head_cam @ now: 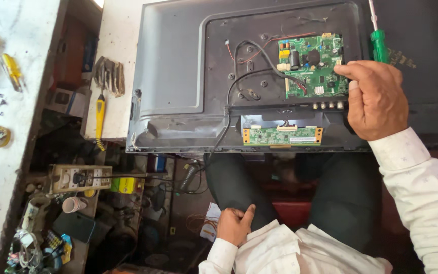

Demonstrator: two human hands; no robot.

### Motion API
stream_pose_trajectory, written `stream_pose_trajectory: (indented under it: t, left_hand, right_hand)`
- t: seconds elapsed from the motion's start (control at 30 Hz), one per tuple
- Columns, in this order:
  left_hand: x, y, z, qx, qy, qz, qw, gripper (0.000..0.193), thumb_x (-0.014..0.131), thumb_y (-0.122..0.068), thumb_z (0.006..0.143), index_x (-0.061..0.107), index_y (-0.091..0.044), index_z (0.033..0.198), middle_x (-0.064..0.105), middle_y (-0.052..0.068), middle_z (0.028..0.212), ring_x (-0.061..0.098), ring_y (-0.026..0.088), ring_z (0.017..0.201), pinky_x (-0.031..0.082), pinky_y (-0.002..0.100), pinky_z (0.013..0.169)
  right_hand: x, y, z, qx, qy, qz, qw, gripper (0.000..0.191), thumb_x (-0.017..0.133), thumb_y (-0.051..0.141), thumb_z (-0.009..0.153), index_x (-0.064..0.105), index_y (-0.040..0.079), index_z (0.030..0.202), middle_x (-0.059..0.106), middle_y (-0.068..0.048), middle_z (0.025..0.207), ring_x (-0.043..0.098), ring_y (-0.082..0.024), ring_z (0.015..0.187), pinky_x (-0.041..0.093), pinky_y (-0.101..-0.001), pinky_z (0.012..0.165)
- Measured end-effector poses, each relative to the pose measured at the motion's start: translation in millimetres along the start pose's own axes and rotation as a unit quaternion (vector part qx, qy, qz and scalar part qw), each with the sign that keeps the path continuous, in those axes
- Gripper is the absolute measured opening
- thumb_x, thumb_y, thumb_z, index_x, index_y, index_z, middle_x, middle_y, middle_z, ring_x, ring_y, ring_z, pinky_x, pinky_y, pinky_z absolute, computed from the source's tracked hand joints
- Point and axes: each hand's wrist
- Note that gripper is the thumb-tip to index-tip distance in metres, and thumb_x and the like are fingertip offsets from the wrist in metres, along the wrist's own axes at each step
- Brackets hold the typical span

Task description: The person uses a multimeter to test points on a circuit board inside a disassembled television. They move the probes across different components and then place the multimeter aside.

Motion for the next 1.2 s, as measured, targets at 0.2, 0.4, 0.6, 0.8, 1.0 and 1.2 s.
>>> stream_pose_trajectory:
  t: [0.2,0.4,0.6,0.8,1.0,1.2]
  left_hand:
    - [17.0,-2.7,-12.2,-0.025,-0.04,-0.007,0.999,0.058,0.069,-0.047,0.09,0.071,-0.001,0.053,0.059,0.01,0.04,0.058,0.022,0.035,0.052,0.034,0.05]
    - [49.7,-3.2,-16.7,0.064,-0.135,0.053,0.987,0.058,0.07,-0.046,0.09,0.067,-0.001,0.052,0.055,0.016,0.044,0.053,0.035,0.038,0.044,0.045,0.047]
    - [81.6,-11.9,-40.9,0.067,-0.213,0.114,0.968,0.059,0.073,-0.046,0.087,0.064,-0.001,0.049,0.054,0.02,0.047,0.053,0.041,0.044,0.041,0.05,0.046]
    - [95.0,-18.8,-62.2,0.081,-0.25,0.104,0.959,0.058,0.072,-0.045,0.086,0.064,-0.005,0.045,0.055,0.017,0.043,0.055,0.039,0.04,0.041,0.049,0.044]
    - [93.2,-18.2,-56.4,0.063,-0.241,0.095,0.964,0.061,0.072,-0.045,0.086,0.06,-0.004,0.043,0.055,0.016,0.042,0.054,0.038,0.039,0.039,0.049,0.044]
    - [87.6,-19.6,-31.6,0.052,-0.208,0.099,0.972,0.055,0.071,-0.047,0.086,0.067,-0.006,0.049,0.056,0.017,0.044,0.057,0.04,0.043,0.045,0.049,0.047]
  right_hand:
    - [-6.9,-14.9,-10.6,-0.006,-0.007,0.005,1.0,0.027,0.055,-0.001,0.106,0.064,0.008,0.131,0.067,-0.013,0.123,0.061,-0.033,0.12,0.044,-0.0449,0.109]
    - [-14.8,-39.6,-24.7,-0.018,0.002,0.005,1.0,0.023,0.056,0.003,0.113,0.063,0.009,0.134,0.066,-0.012,0.127,0.06,-0.03,0.124,0.043,-0.043,0.113]
    - [-27.6,-59.6,-32.4,-0.028,0.005,0.017,0.999,0.025,0.056,0.004,0.109,0.063,0.008,0.133,0.066,-0.012,0.125,0.06,-0.03,0.125,0.042,-0.0452,0.115]
    - [-32.3,-64.0,-33.1,-0.029,-0.005,0.039,0.999,0.027,0.057,0.003,0.108,0.063,0.007,0.134,0.066,-0.012,0.126,0.059,-0.031,0.125,0.042,-0.0462,0.117]
    - [-28.1,-63.7,-31.4,-0.019,-0.004,0.031,0.999,0.026,0.058,0.002,0.109,0.063,0.008,0.133,0.066,-0.011,0.127,0.06,-0.03,0.124,0.043,-0.0425,0.113]
    - [-21.6,-64.4,-25.2,-0.013,-0.003,0.027,1.0,0.027,0.058,0.002,0.109,0.064,0.009,0.134,0.066,-0.012,0.128,0.06,-0.03,0.125,0.043,-0.0415,0.113]
Point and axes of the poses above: each hand's wrist, its own z-axis towards the middle knuckle, its own x-axis out of the palm, y = z × x
